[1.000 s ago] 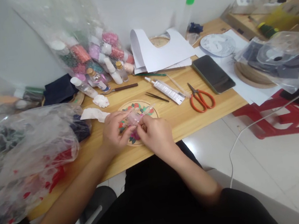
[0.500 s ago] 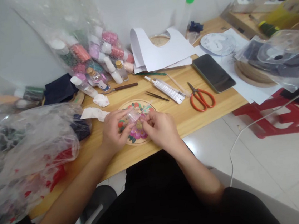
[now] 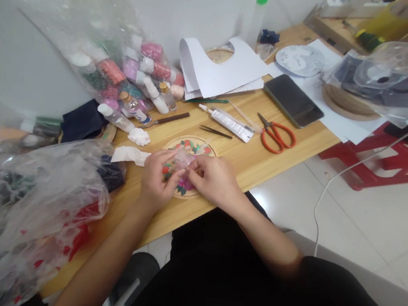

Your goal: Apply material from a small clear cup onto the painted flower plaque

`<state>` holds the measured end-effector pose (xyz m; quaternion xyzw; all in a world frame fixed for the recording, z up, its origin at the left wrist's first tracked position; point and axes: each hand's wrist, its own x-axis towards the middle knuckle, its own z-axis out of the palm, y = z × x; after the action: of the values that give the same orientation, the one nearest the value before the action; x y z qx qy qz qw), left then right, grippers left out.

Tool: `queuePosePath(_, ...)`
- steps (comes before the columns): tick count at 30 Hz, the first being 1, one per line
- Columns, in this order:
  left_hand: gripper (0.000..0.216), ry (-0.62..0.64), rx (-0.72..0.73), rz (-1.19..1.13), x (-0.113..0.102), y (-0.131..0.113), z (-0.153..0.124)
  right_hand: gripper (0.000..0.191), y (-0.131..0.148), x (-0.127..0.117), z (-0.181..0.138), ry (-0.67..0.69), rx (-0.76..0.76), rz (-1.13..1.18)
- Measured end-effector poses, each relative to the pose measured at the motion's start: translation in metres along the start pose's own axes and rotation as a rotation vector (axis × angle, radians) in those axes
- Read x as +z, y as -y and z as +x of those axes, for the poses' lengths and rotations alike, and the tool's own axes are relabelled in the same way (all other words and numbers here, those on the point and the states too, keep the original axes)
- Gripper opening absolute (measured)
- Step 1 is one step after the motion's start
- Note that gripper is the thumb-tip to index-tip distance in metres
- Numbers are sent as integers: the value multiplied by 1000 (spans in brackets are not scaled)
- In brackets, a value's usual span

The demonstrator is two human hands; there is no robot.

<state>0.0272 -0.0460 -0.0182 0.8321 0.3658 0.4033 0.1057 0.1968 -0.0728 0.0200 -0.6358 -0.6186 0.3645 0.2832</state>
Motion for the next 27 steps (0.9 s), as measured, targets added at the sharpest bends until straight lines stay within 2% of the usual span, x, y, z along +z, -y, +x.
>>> queuePosePath(10, 38, -13, 10, -20, 1, 0, 0, 14, 2, 4, 3, -39, 16, 9)
queuePosePath(17, 36, -27, 26, 11, 1, 0, 0, 11, 9, 5, 4, -109, 70, -88)
queuePosePath(22, 36, -20, -3, -2, 0, 0, -1, 12, 4, 6, 1, -118, 50, 48)
queuePosePath(27, 35, -48, 3, 0, 1, 0, -1, 16, -7, 9, 1, -20, -1, 221)
